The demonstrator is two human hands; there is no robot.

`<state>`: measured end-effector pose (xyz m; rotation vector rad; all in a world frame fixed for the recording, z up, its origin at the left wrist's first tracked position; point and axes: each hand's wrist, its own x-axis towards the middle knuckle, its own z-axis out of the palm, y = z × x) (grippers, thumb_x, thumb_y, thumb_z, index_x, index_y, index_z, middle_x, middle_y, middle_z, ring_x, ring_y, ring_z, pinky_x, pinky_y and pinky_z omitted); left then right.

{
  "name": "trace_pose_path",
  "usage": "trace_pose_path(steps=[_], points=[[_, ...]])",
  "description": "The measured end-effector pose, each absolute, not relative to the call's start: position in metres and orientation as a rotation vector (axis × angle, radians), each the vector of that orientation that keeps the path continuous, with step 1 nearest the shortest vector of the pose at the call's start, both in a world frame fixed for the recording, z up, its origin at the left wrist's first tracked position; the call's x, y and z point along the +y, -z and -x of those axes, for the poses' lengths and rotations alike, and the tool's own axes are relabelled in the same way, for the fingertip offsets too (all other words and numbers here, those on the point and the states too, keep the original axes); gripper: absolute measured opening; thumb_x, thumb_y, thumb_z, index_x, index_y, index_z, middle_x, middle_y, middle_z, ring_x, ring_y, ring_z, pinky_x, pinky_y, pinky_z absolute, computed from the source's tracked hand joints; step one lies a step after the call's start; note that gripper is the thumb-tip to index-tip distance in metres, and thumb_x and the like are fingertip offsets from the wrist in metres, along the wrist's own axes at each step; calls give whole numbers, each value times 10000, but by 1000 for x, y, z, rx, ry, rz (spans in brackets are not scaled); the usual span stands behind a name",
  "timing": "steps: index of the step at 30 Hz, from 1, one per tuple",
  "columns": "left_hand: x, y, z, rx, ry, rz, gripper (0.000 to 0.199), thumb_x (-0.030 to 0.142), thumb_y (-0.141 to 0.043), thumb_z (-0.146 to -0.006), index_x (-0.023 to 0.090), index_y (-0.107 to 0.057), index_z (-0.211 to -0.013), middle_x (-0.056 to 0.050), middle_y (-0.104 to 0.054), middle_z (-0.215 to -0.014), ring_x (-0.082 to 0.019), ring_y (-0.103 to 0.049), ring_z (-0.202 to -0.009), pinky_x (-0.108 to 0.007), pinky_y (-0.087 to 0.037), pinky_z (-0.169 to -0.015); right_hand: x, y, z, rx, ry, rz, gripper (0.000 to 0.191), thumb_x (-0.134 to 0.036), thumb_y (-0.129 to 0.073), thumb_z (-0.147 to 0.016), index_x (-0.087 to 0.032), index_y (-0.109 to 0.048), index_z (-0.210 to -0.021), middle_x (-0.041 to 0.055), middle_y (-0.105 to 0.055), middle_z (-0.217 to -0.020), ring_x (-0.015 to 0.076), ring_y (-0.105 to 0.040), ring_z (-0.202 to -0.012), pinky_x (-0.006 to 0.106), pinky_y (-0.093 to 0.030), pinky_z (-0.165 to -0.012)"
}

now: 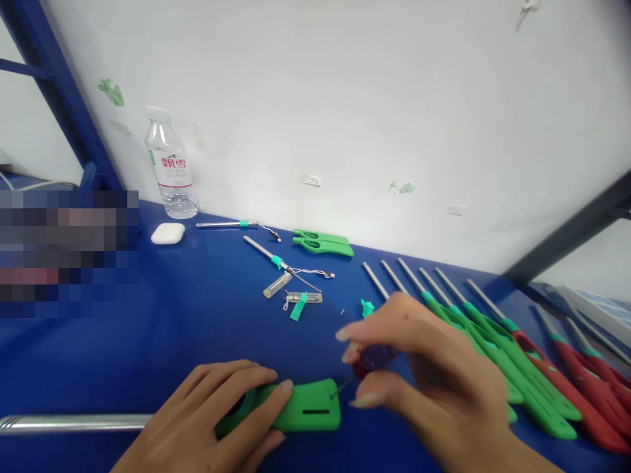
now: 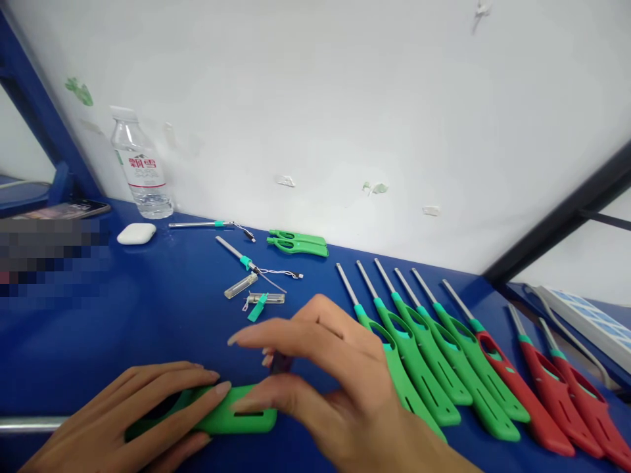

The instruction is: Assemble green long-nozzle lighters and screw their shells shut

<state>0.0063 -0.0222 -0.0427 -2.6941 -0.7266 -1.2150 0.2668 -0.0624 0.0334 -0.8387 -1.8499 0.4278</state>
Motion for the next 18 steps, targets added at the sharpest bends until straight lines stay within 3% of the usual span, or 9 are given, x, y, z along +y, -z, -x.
trace_pose_path(steps=[4,9,14,16,18], points=[[-22,35,-17,-775,1253,2679,293,465,-647,-1098,338,-744,-1344,-42,-776,-1205,-216,-759,-1129,-352,-640,-1044,-61,-33,-269,-1848,-547,900,532,-172,-513,-1149,-414,-558,-1621,26,-787,-1221,179,-763,-1037,330,-647,-881],[-24,39,-12,-775,1237,2693,289,440,-627,-1111,334,-744,-1352,-42,-781,-1190,-210,-765,-1108,-337,-646,-1025,-61,-35,-270,-1859,-413,853,370,-222,-836,-996,-368,-785,-1333,-24,-782,-975,153,-707,-819,281,-619,-762],[-23,49,0,-690,1174,2715,287,276,-527,-1164,302,-751,-1342,-6,-788,-1181,-146,-752,-1072,-241,-600,-972,-64,-35,-270,-1905,-520,911,620,-127,-554,-1113,-410,-501,-1662,17,-774,-1290,174,-750,-1059,321,-635,-876],[-23,51,1,-667,1172,2709,289,261,-518,-1170,288,-750,-1339,0,-785,-1195,-140,-742,-1083,-241,-579,-973,-63,-35,-270,-1892,-526,875,591,-93,-576,-1100,-407,-579,-1601,2,-790,-1207,160,-747,-986,306,-634,-857],[-22,50,1,-658,1171,2706,282,267,-527,-1169,284,-748,-1344,2,-782,-1201,-142,-735,-1093,-249,-566,-982,-62,-34,-271,-1880,-458,846,435,-145,-727,-1056,-380,-729,-1422,-17,-776,-1035,153,-714,-883,289,-628,-825]])
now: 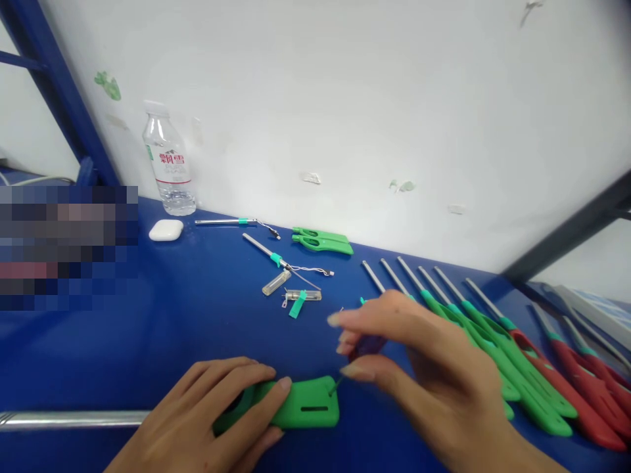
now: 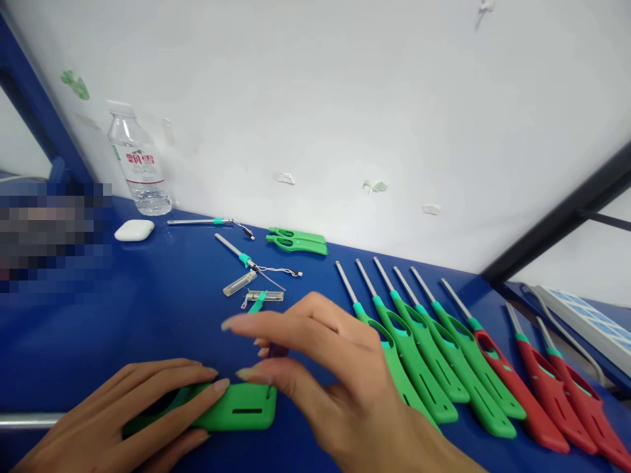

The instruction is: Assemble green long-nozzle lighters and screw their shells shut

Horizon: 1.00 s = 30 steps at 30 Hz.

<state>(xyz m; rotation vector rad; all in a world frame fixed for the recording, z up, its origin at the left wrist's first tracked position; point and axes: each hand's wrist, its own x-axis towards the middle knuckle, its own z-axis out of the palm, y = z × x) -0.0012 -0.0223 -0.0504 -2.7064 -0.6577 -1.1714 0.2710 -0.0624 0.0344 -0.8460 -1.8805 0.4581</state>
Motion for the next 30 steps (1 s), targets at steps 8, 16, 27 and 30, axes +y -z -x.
trace_pose_path(steps=[8,16,27,30], points=[[-25,47,1,-666,1152,2720,287,263,-501,-1180,287,-746,-1329,9,-786,-1184,-145,-738,-1064,-269,-571,-949,-63,-44,-269,-1935,-651,888,510,-139,-463,-1156,-421,-599,-1559,-18,-796,-1232,139,-768,-1078,258,-627,-911],[-25,49,0,-675,1205,2723,287,238,-515,-1169,276,-743,-1340,-6,-776,-1200,-141,-732,-1093,-253,-565,-977,-63,-41,-272,-1970,-438,842,338,-216,-705,-1084,-335,-745,-1397,8,-812,-1066,158,-757,-899,256,-648,-778],[-24,47,0,-659,1202,2733,288,239,-504,-1180,273,-739,-1343,11,-769,-1205,-128,-712,-1098,-258,-528,-990,-62,-36,-266,-1851,-463,825,318,-87,-733,-1024,-328,-784,-1226,-53,-849,-1051,126,-779,-871,222,-631,-806],[-25,48,0,-670,1197,2737,285,245,-516,-1177,273,-735,-1357,2,-767,-1211,-132,-710,-1104,-257,-537,-988,-63,-37,-265,-1852,-425,838,217,-123,-762,-1021,-297,-777,-1150,-31,-843,-1011,147,-777,-848,249,-631,-784]])
